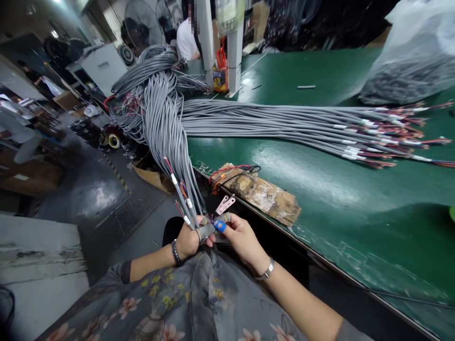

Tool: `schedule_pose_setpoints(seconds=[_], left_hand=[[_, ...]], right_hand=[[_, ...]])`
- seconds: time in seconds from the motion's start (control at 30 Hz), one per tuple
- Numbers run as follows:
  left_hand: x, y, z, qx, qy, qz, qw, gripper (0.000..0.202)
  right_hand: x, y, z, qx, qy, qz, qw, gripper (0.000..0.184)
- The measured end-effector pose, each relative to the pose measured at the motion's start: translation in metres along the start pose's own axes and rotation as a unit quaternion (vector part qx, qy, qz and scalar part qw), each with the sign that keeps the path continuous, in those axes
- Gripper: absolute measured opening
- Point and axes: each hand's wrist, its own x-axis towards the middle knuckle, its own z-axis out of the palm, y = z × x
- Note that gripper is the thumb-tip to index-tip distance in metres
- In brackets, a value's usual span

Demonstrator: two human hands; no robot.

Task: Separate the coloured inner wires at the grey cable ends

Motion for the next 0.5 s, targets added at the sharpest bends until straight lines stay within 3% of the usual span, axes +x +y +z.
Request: schedule_pose_setpoints(seconds=[0.2,0.37,0.5], left_hand=[[0.000,-0.007,0.003,-0.047,0.035,0.000,0.998,0.039],[0.000,0.007,0.004,-0.101,0.062,-0.034,0.992,0.039],[0.001,0.019,0.006,-0.128,0.047,-0.054,0.989,0.036]], right_hand=[[-0.003,0.004,0.004,0.043,0.000,-0.007,0.999,0.040],[0.004,0.003,-0.006,0.081,-0.016,-0.012,0.997,0.038],[0.018,-0.002,-0.013,0.160,-0.012,0.026,0.987,0.051]])
